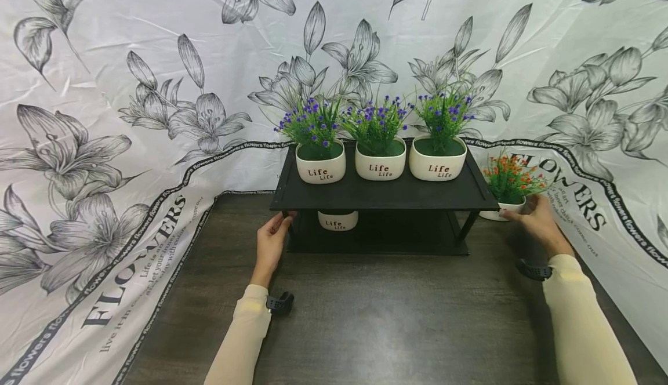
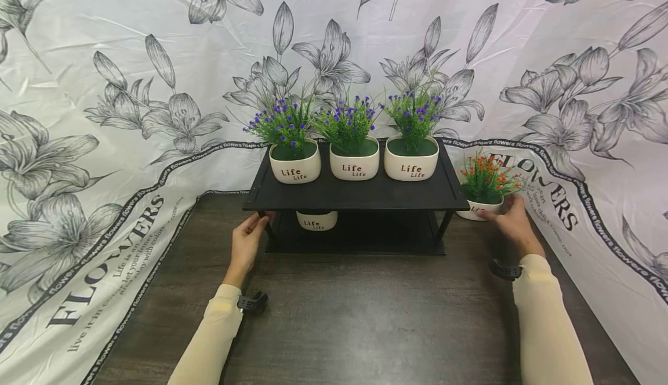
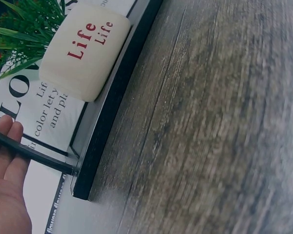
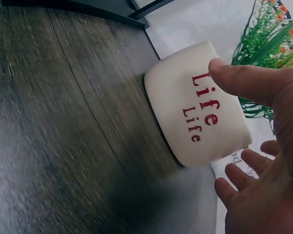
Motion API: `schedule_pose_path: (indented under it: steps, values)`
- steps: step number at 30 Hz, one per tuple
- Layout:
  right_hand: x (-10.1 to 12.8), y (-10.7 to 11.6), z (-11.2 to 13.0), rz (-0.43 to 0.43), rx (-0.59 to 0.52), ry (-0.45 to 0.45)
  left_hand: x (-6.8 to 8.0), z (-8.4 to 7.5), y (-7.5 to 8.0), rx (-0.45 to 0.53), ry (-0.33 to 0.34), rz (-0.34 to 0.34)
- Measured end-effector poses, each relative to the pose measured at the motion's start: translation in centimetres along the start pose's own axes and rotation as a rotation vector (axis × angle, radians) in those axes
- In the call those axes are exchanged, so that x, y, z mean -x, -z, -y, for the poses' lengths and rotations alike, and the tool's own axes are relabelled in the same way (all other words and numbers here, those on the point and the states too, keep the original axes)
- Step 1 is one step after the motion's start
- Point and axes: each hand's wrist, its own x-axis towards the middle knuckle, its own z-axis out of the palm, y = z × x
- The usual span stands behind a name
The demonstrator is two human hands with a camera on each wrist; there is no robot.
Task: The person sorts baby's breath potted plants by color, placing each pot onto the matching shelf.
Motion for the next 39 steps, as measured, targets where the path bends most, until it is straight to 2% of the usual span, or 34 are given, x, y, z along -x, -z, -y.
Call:
schedule_pose_path:
  steps: [6,13,17,21,29,31,37,39]
  values:
    - [-0.5,-0.8,0.0,0.02,-0.037,0.058,0.0,-0.1,0.0,-0.022,0.016,-0.007]
    - [-0.5,-1.0,0.1,0.033,0.006,-0.005,-0.1,0.1,0.0,-0.012,0.011,-0.012]
    - [-0.8,-1.2,-0.2,-0.01,-0.025,0.048,0.0,0.1,-0.1,-0.019,0.019,-0.019]
    - [-1.2,-1.5,-0.5,-0.066,-0.009,0.123,0.0,0.0,0.0,-0.025,0.025,-0.018]
    - [-1.2,-1.8,-0.5,-0.122,0.131,0.149,-0.1,0.0,-0.1,-0.035,0.03,-0.024]
    - [-1.2,-2.0,-0.6,-0.12,0.121,0.132,0.0,0.0,0.0,-0.042,0.038,-0.026]
    - [-0.5,-2.5,-0.7,-0.011,-0.006,-0.068,0.0,-0.1,0.0,-0.061,0.053,-0.031]
    - [-0.4,-2.7,-0.6,0.002,-0.032,-0.089,0.0,0.0,0.0,-0.056,0.046,-0.027]
